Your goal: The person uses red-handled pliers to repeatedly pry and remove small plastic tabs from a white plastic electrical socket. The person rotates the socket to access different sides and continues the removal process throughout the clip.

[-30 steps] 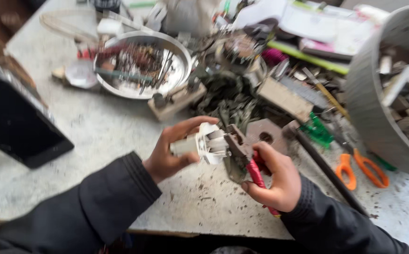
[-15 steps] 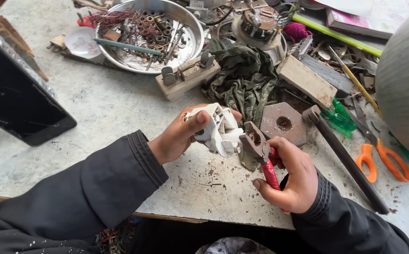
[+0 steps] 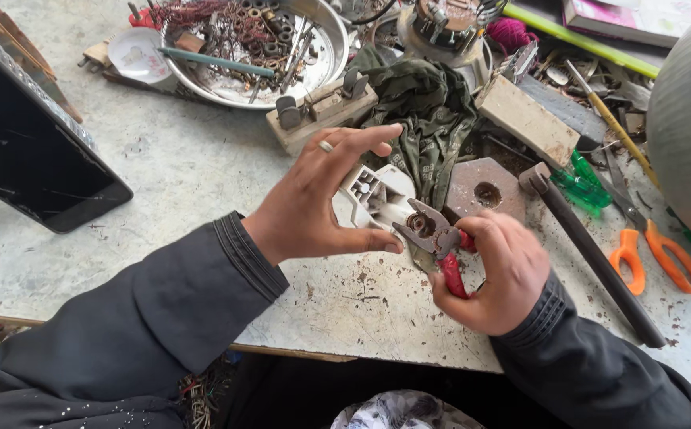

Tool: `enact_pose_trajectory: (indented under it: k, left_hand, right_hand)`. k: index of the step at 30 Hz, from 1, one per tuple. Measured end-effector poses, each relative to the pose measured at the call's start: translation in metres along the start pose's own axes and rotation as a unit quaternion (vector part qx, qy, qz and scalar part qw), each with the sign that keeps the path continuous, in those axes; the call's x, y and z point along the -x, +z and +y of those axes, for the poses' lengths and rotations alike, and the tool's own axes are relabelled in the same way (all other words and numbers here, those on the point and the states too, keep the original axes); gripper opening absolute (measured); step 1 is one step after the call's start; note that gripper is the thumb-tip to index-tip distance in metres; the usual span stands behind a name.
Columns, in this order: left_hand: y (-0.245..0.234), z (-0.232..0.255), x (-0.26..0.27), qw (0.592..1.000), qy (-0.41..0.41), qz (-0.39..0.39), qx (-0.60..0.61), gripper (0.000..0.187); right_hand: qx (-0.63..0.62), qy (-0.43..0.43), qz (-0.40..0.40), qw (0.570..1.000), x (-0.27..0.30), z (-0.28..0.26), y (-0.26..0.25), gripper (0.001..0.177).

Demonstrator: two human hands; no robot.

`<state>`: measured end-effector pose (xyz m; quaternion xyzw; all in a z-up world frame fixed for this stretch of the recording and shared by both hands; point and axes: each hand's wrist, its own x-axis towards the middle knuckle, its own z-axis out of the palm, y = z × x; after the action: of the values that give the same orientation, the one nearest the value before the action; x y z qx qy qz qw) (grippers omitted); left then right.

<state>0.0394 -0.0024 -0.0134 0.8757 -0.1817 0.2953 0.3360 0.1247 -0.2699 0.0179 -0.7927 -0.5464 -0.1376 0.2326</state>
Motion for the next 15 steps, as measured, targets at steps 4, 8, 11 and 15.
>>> enact_pose_trajectory:
  k: [4,8,11,15]
  left_hand:
    - [-0.007,0.004,-0.004,0.998,0.0,-0.034,0.047,0.106]
    - [-0.011,0.004,-0.006,0.991,-0.028,-0.098,0.088,0.103]
    - [-0.012,0.0,-0.006,0.979,-0.024,-0.123,0.16,0.103]
    - [-0.012,-0.007,-0.009,0.935,-0.032,-0.181,0.303,0.109]
  right_hand:
    - [0.022,-0.017,0.022,0.999,-0.001,0.002,-0.002,0.049]
    - [0.034,-0.041,0.034,0.998,-0.002,0.002,-0.005,0.049]
    - [0.034,-0.047,0.035,0.998,-0.002,0.002,-0.005,0.049]
    - [0.016,-0.042,0.015,0.999,0.0,0.0,-0.005,0.051]
